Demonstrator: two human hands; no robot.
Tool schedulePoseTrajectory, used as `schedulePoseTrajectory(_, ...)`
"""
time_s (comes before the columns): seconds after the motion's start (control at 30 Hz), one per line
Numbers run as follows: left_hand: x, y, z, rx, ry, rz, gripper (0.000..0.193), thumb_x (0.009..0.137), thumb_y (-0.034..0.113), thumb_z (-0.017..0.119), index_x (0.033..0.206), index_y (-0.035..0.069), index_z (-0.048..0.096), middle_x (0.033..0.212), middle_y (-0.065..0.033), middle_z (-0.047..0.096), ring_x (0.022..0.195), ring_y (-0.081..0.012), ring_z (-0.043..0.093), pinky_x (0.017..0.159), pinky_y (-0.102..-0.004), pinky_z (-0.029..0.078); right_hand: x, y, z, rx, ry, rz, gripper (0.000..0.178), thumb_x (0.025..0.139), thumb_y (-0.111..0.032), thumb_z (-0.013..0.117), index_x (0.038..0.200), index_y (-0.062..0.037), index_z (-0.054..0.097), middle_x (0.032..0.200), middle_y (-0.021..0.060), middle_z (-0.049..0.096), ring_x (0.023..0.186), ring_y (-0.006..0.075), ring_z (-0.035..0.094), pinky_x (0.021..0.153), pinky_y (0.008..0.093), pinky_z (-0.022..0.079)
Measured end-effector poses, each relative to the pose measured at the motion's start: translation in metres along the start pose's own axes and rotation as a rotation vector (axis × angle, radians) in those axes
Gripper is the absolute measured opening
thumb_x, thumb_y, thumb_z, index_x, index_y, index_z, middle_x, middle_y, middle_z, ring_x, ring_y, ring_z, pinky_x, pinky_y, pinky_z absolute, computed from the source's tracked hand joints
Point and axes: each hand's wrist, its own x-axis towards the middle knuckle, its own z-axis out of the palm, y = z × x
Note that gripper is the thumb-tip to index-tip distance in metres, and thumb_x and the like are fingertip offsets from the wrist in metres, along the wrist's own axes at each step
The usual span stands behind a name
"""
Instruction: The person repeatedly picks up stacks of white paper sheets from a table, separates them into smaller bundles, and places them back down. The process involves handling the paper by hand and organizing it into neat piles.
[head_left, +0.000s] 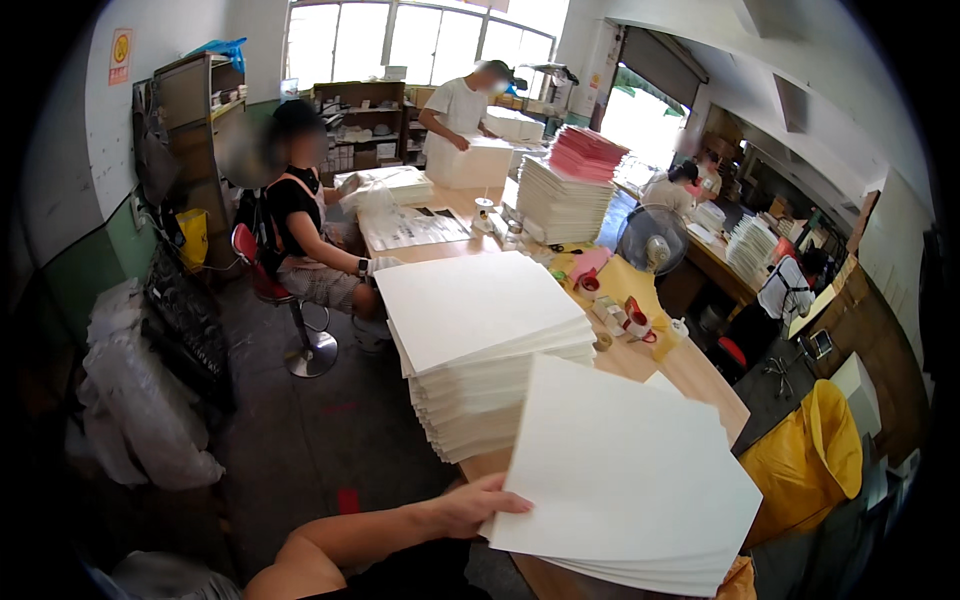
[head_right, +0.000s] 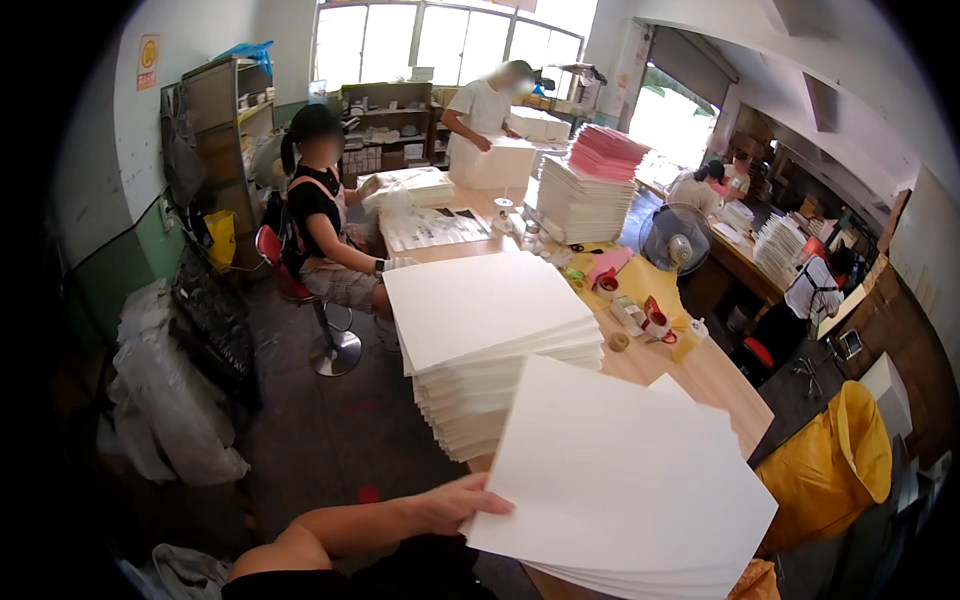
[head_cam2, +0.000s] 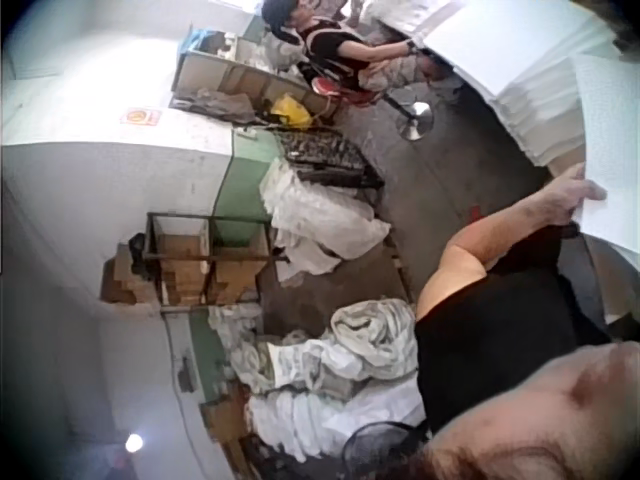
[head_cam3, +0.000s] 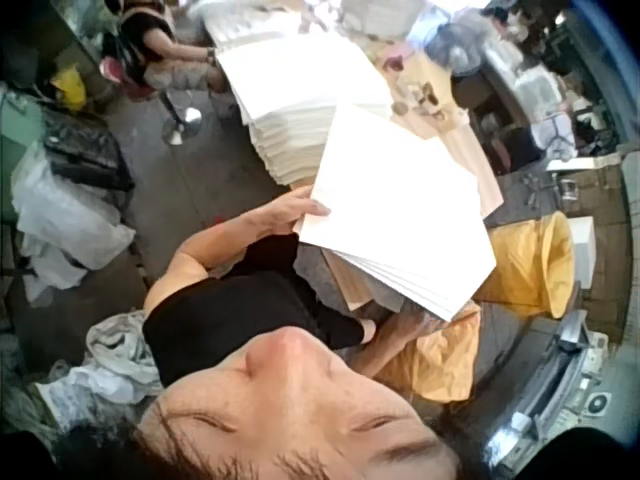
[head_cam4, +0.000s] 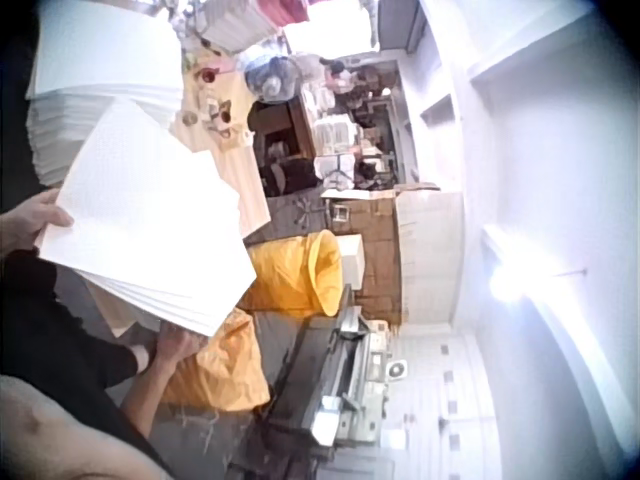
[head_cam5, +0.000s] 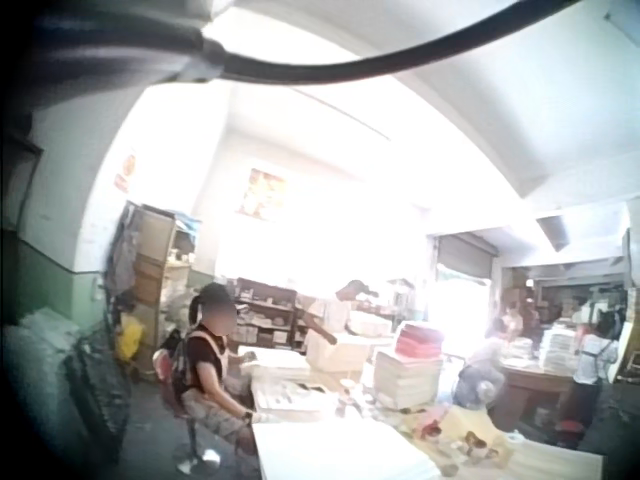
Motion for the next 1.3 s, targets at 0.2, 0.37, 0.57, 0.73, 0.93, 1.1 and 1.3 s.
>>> schedulePoseTrajectory(0.2, -0.034, 0.070, -0.041, 0.001, 0.154, 0.419, 0.051, 0.094, 0.008, 0.073, 0.142, -0.003, 0.058, 0.127, -0.0157, 0.071, 0.109, -0.0258, 0.075, 0.093, -0.0411, 0.065, -0.004, 0.003, -0.002, -0.021, -0.072, 0.063, 0.070, 0.096, -0.066, 0.070, 0.144, -0.0148, 0.070, 0.149, 0.0136, 0.067, 0.137, 0.0341, 0.061, 0.118, 0.0535, 0.038)
schedulePoseTrajectory(0.37, -0.025, 0.151, -0.132, 0.056, 0.264, 0.681, 0.049, 0.094, 0.006, 0.068, 0.141, -0.004, 0.057, 0.130, -0.0164, 0.071, 0.116, -0.0285, 0.073, 0.102, -0.0438, 0.061, -0.003, -0.002, 0.002, 0.024, -0.095, 0.093, 0.070, 0.097, -0.068, 0.068, 0.145, -0.0166, 0.070, 0.150, 0.0118, 0.066, 0.141, 0.0336, 0.059, 0.120, 0.0548, 0.036)
schedulePoseTrajectory(0.57, -0.003, 0.210, -0.193, 0.098, 0.250, 0.663, 0.047, 0.101, 0.014, 0.067, 0.144, -0.002, 0.055, 0.131, -0.0150, 0.069, 0.117, -0.0293, 0.072, 0.098, -0.0465, 0.062, -0.009, 0.001, -0.001, 0.031, -0.115, 0.127, 0.073, 0.097, -0.071, 0.064, 0.143, -0.0153, 0.071, 0.148, 0.0150, 0.067, 0.139, 0.0373, 0.059, 0.119, 0.0577, 0.037)
schedulePoseTrajectory(0.73, 0.023, 0.203, -0.236, 0.031, 0.342, 0.404, 0.054, 0.103, 0.014, 0.063, 0.152, -0.001, 0.046, 0.140, -0.0178, 0.064, 0.126, -0.0342, 0.067, 0.105, -0.0582, 0.059, -0.006, -0.001, -0.003, 0.040, -0.103, 0.130, 0.074, 0.098, -0.072, 0.062, 0.144, -0.0149, 0.070, 0.149, 0.0154, 0.065, 0.140, 0.0376, 0.058, 0.120, 0.0573, 0.036)
schedulePoseTrajectory(0.93, 0.020, 0.206, -0.216, 0.117, 0.331, 0.381, 0.057, 0.107, 0.025, 0.062, 0.155, 0.000, 0.044, 0.147, -0.0176, 0.061, 0.132, -0.0343, 0.063, 0.107, -0.0571, 0.058, -0.006, -0.004, -0.006, 0.044, -0.133, 0.143, 0.071, 0.100, -0.068, 0.064, 0.145, -0.0143, 0.069, 0.151, 0.0153, 0.064, 0.143, 0.0377, 0.056, 0.121, 0.0564, 0.036)
schedulePoseTrajectory(1.1, 0.010, 0.195, -0.200, 0.047, 0.437, 0.518, 0.054, 0.111, 0.034, 0.058, 0.154, 0.003, 0.049, 0.147, -0.0144, 0.063, 0.132, -0.0312, 0.064, 0.108, -0.0520, 0.055, -0.006, -0.004, -0.004, 0.068, -0.135, 0.121, 0.071, 0.099, -0.063, 0.068, 0.146, -0.0109, 0.067, 0.151, 0.0163, 0.064, 0.143, 0.0383, 0.056, 0.120, 0.0564, 0.038)
schedulePoseTrajectory(1.3, 0.008, 0.076, -0.148, 0.952, 1.258, 1.353, 0.038, 0.097, 0.001, 0.058, 0.135, -0.003, 0.060, 0.133, -0.0141, 0.062, 0.129, -0.0258, 0.059, 0.111, -0.0392, 0.048, -0.012, 0.008, -0.024, 0.326, 0.150, 0.225, 0.063, 0.105, -0.047, 0.069, 0.146, 0.0017, 0.063, 0.150, 0.0220, 0.063, 0.140, 0.0449, 0.056, 0.117, 0.0568, 0.042)
